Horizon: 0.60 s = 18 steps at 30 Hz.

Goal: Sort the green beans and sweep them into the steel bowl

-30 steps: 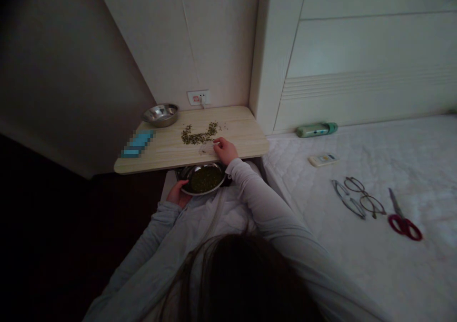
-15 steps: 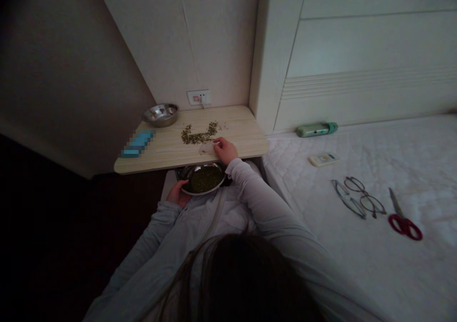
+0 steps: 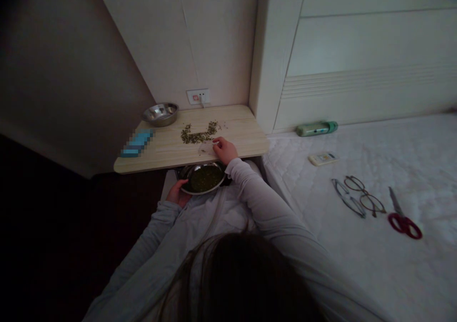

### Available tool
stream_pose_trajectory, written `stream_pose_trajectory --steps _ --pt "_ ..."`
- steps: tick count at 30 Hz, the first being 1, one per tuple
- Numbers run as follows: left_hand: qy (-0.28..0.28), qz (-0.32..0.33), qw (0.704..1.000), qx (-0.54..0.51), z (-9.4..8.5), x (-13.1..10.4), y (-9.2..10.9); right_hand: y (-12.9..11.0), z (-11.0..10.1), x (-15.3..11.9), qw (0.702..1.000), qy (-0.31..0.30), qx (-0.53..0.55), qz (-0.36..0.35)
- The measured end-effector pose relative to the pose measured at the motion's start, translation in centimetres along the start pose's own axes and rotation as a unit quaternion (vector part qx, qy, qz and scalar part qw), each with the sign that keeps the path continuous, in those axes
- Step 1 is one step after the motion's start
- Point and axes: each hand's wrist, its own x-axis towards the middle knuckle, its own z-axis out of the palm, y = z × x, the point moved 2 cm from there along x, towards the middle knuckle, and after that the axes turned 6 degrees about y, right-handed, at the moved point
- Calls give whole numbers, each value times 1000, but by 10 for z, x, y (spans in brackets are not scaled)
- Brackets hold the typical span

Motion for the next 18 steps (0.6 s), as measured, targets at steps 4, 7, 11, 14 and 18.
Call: stream_pose_trajectory --steps 4,7,11,14,18 --pt "-16 -2 1000 -5 -1 2 -1 -1 0 -1 1000 2 -6 2" --pt "-19 -6 1000 -11 -1 2 -1 -1 -1 -3 1000 5 -8 -2" --pt "-1 -5 1000 -12 -2 2 0 -1 -2 -2 1000 1 3 9" --pt "8 -2 1000 -12 -3 3 0 0 -2 1 999 -2 8 32" --pt "10 -1 1000 -16 -3 3 -1 0 -2 3 998 8 36 41"
